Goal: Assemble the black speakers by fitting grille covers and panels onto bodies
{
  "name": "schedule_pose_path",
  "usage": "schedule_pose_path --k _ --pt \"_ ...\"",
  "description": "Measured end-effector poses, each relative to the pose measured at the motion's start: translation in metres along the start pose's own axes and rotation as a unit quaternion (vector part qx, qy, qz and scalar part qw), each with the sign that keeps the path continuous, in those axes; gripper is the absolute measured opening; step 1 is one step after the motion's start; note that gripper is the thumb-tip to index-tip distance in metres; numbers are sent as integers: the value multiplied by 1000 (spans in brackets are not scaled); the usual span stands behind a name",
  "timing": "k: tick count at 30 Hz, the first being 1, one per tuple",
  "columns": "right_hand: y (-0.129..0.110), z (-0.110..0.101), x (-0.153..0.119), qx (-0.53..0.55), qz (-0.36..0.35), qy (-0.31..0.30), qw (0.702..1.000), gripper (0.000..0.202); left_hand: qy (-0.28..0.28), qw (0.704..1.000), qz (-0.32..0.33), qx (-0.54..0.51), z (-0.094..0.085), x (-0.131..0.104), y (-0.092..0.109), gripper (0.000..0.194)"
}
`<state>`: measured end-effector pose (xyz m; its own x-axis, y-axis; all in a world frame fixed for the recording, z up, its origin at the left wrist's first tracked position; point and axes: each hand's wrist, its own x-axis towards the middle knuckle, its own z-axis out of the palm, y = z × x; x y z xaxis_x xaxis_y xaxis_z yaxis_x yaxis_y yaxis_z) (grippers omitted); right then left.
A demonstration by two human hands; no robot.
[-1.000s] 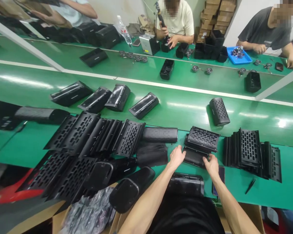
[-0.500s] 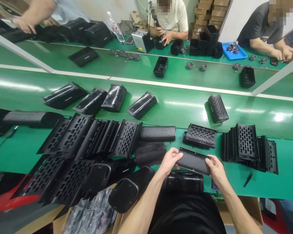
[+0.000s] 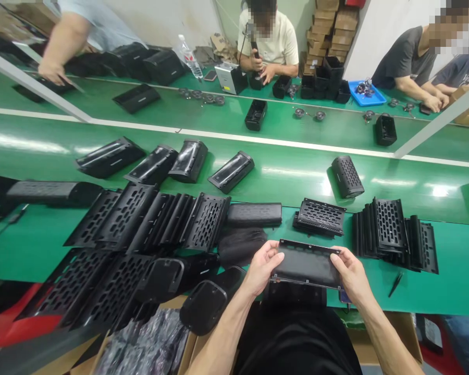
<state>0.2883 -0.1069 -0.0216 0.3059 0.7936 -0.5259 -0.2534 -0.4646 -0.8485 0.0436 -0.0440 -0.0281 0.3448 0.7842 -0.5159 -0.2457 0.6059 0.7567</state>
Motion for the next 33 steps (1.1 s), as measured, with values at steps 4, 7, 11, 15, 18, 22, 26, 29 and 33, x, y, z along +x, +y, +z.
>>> schedule_pose_path --k 4,7,11,15,18,22,26,29,33 --pt "-1 0 -4 15 -2 13 1000 48 -37 999 6 -26 -6 -4 -1 49" --pt "0 0 -5 27 2 15 1000 47 -47 998 25 -44 -9 -6 -4 50" --pt "0 -1 -7 26 -15 9 1000 47 -61 995 33 -65 -11 -9 -4 50" --pt "-4 -1 -9 24 -35 -4 999 49 -81 992 45 -81 -14 -11 -3 52" --pt "-8 0 -10 30 -29 -11 999 48 -100 989 60 -92 -15 -12 -2 55" --pt "-12 -1 -12 3 -47 0 999 50 -106 988 68 -89 -17 -13 -1 56" --pt "-14 -2 -14 -5 -70 -1 998 51 -118 986 75 -88 -17 -14 0 57" --pt "-15 -1 -14 3 -62 -8 998 51 -123 984 84 -95 -16 -16 1 56" --pt "-17 1 -16 13 -61 -10 998 49 -133 982 87 -102 -14 -18 2 57"
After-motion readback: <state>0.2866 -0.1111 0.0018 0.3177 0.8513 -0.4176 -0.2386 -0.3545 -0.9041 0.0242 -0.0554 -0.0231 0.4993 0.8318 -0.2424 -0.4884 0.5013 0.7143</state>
